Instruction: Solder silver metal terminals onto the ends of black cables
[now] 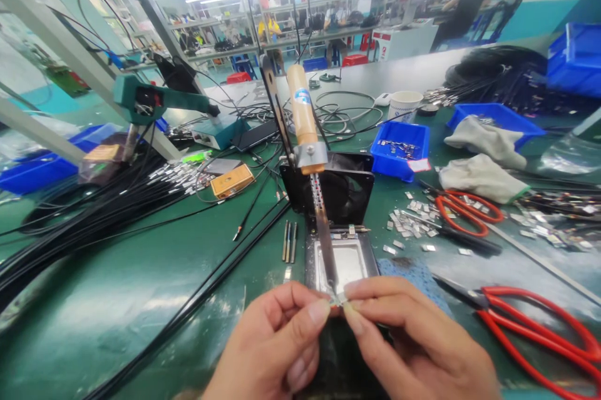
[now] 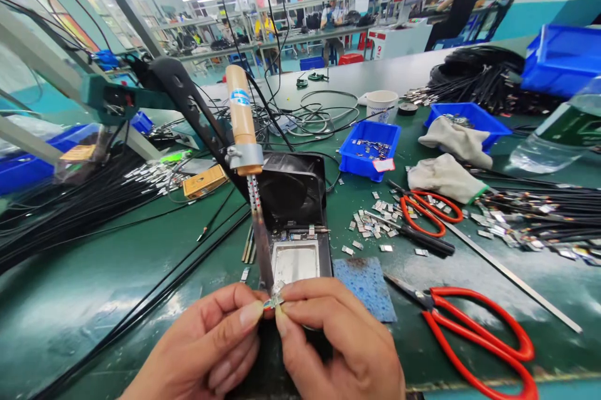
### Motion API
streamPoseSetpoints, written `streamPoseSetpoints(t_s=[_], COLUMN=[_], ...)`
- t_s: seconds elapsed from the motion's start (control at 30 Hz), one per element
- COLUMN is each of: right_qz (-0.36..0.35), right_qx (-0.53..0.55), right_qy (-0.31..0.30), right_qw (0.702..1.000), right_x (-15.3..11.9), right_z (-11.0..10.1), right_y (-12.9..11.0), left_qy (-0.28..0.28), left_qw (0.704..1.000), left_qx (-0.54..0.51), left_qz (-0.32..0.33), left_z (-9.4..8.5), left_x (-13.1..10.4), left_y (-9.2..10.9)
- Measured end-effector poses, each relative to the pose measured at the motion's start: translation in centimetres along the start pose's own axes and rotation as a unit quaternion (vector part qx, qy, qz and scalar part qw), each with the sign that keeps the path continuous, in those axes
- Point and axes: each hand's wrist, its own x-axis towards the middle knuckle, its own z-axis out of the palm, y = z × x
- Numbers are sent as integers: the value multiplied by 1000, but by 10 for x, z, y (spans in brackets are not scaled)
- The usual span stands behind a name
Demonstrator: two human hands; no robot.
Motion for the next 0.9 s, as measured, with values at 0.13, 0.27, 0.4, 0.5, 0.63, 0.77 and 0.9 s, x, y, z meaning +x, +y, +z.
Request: streamPoseSetpoints(t_s=[0.13, 0.27, 0.4, 0.5, 0.63, 0.77, 0.9], right_qz=[-11, -16, -13, -11, -13, -13, -10], right_qx=[-22, -24, -23, -16, -11, -4, -10], right_qy=[-18, -21, -20, -21, -23, -24, -22], right_qw=[1000, 999, 999, 1000, 1000, 1000, 1000], right_x=[1, 2, 4, 4, 2, 3, 5], right_z=[-4, -5, -3, -3, -4, -4, -4], right_y=[2, 3, 2, 2, 2, 2, 2], left_qy=[-5, -8, -8, -7, -11, -10, -13], left_qw=[1000, 1000, 1000, 1000, 1000, 1000, 1000], left_qx=[2, 1, 2, 5, 4, 5, 10], left_qz=[6, 10, 11, 10, 11, 12, 16], left_z=[2, 1, 0, 1, 2, 2, 0], left_x=[1, 1, 1, 2, 3, 2, 1], left_y=[0, 0, 1, 1, 3, 3, 2])
